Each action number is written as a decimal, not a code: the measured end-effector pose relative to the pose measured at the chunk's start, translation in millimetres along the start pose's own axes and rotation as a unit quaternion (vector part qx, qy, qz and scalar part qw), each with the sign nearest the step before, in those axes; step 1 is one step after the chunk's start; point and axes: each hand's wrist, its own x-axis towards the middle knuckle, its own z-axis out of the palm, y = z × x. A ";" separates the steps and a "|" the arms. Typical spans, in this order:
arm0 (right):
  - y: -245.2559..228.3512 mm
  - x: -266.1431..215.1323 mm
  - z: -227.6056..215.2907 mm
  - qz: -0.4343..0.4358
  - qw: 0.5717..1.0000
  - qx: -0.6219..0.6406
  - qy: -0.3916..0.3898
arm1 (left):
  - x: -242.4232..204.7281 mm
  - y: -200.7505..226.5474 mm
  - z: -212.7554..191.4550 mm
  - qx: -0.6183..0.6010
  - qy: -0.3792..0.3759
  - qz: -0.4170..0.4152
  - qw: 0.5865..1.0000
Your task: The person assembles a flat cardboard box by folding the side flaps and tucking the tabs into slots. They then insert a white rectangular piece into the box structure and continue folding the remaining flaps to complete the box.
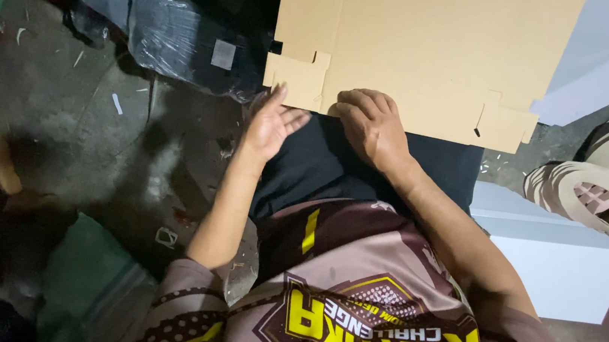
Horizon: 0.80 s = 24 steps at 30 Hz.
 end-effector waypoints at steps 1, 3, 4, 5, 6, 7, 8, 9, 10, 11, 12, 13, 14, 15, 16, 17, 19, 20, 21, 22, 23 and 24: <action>0.5 1.6 1.9 0.001 1.000 -0.001 0.001 | 4.9 -5.3 -2.8 0.001 -0.001 0.000 1.000; 0.7 3.7 6.2 -0.006 1.000 -0.020 0.007 | 13.6 -16.6 -9.5 -0.013 -0.037 -0.002 0.999; -1.4 5.2 6.4 -0.005 1.000 -0.020 0.007 | 14.3 -18.5 -9.6 -0.012 -0.037 -0.002 0.999; -2.8 6.9 6.0 0.004 1.000 -0.018 -0.002 | 15.9 -20.2 -8.8 -0.014 -0.020 -0.003 1.000; -4.1 8.7 5.8 0.013 1.000 -0.016 -0.011 | 17.5 -21.9 -8.1 -0.017 -0.004 -0.004 1.000; -4.1 9.7 6.1 0.014 1.000 -0.016 -0.011 | 15.6 -21.9 -5.6 -0.017 -0.004 -0.006 1.000; -4.2 10.8 6.5 0.015 0.999 -0.025 -0.019 | 13.6 -21.7 -3.4 -0.015 -0.010 -0.010 1.000; -3.7 13.5 7.1 0.015 0.999 -0.035 -0.026 | 12.2 -20.5 -0.9 -0.013 -0.016 -0.012 1.000; -3.9 14.5 5.2 0.014 0.999 -0.035 -0.026 | 6.3 -15.8 7.3 -0.013 -0.016 -0.011 1.000; -4.8 15.6 3.9 0.015 0.999 -0.030 -0.030 | -0.1 -10.8 14.9 -0.013 -0.022 -0.018 1.000; -5.6 16.6 2.5 0.017 0.999 -0.025 -0.034 | -6.5 -5.8 22.5 -0.013 -0.028 -0.025 0.999; -5.5 17.0 2.0 0.017 0.999 -0.025 -0.034 | -3.3 -8.2 19.5 -0.013 -0.028 -0.025 0.999; -5.2 17.3 1.5 0.014 0.999 -0.029 -0.036 | 0.0 -10.6 16.6 -0.004 -0.036 -0.025 0.999; -5.0 17.4 1.1 0.011 0.999 -0.033 -0.039 | 3.4 -13.3 13.7 0.006 -0.043 -0.026 0.999; -6.5 18.1 -1.0 0.011 0.999 -0.033 -0.039 | 4.0 -14.5 11.5 0.006 -0.044 -0.026 0.999; -7.8 19.1 -3.3 0.013 0.999 -0.024 -0.043 | 5.1 -15.4 9.8 0.006 -0.057 -0.024 0.998; -8.0 19.1 -4.5 0.016 0.999 -0.015 -0.048 | 9.4 -19.3 4.6 0.006 -0.072 -0.022 0.997; -6.9 18.1 -3.3 0.015 0.998 -0.021 -0.051 | 12.8 -22.3 1.0 0.002 -0.076 -0.017 0.997; -6.2 16.7 -1.8 0.014 0.998 -0.025 -0.055 | 15.6 -25.5 -3.1 -0.002 -0.079 -0.013 0.997; -6.0 16.9 -2.4 0.014 0.998 -0.025 -0.055 | 17.0 -26.4 -4.1 -0.002 -0.079 -0.013 0.997; -5.6 17.1 -3.0 0.015 0.998 -0.028 -0.061 | 18.5 -27.3 -5.2 -0.002 -0.084 -0.011 0.996; -5.2 17.4 -3.5 0.015 0.997 -0.031 -0.066 | 20.0 -28.2 -6.3 -0.003 -0.090 -0.009 0.996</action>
